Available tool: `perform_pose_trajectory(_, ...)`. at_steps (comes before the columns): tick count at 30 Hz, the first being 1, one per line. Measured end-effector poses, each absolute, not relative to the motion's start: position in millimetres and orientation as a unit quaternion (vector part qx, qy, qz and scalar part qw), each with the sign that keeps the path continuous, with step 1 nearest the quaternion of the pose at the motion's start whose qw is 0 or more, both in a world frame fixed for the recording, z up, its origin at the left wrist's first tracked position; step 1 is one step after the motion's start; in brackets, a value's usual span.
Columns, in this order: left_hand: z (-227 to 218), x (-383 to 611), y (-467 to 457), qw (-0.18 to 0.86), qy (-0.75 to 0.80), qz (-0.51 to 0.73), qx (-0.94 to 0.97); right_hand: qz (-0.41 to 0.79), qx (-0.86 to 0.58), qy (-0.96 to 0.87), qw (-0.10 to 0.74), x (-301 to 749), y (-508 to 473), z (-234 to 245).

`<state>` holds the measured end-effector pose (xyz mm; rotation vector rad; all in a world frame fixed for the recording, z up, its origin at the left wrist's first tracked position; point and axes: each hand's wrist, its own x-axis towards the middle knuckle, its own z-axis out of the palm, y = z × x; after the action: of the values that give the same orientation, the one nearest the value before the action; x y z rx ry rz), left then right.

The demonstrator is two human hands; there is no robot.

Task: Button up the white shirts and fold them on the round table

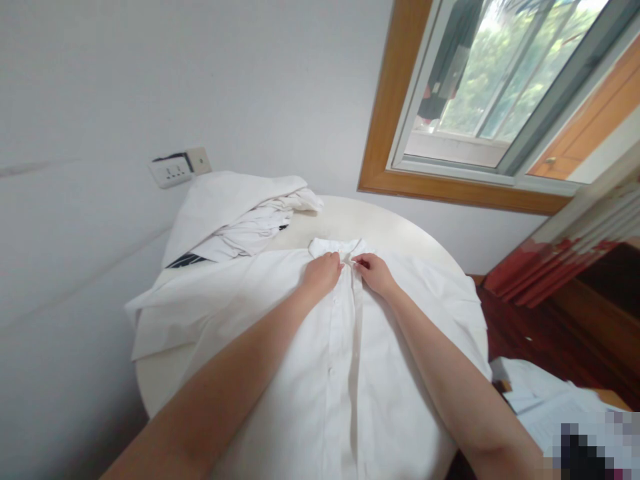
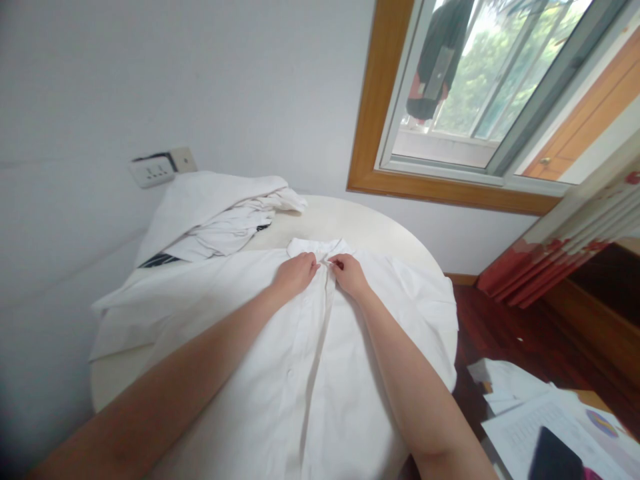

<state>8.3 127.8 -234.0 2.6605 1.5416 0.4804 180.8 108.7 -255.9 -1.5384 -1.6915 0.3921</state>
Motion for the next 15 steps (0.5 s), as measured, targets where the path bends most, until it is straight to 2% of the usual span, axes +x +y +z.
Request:
perform_pose_trajectory(4, -235.9, 6.8, 131.4, 0.046, 0.501, 0.195, 0.842, 0.230, -0.587, -0.634, 0.447, 183.0, 111.0, -257.8)
perform_pose_trajectory(7, -235.9, 4.1, 136.8, 0.108, 0.517, 0.246, 0.813, 0.280, -0.562, -0.595, 0.501, 182.1, 110.3, -255.4)
perform_pose_trajectory(13, -239.5, 6.5, 145.9, 0.401, 0.504, 0.343, 0.684, 0.385, -0.531, -0.493, 0.572, 168.5, 108.4, -246.8)
perform_pose_trajectory(15, -243.8, 9.1, 147.9, 0.462, 0.495, 0.366, 0.639, 0.403, -0.530, -0.473, 0.577, 162.4, 108.8, -246.8)
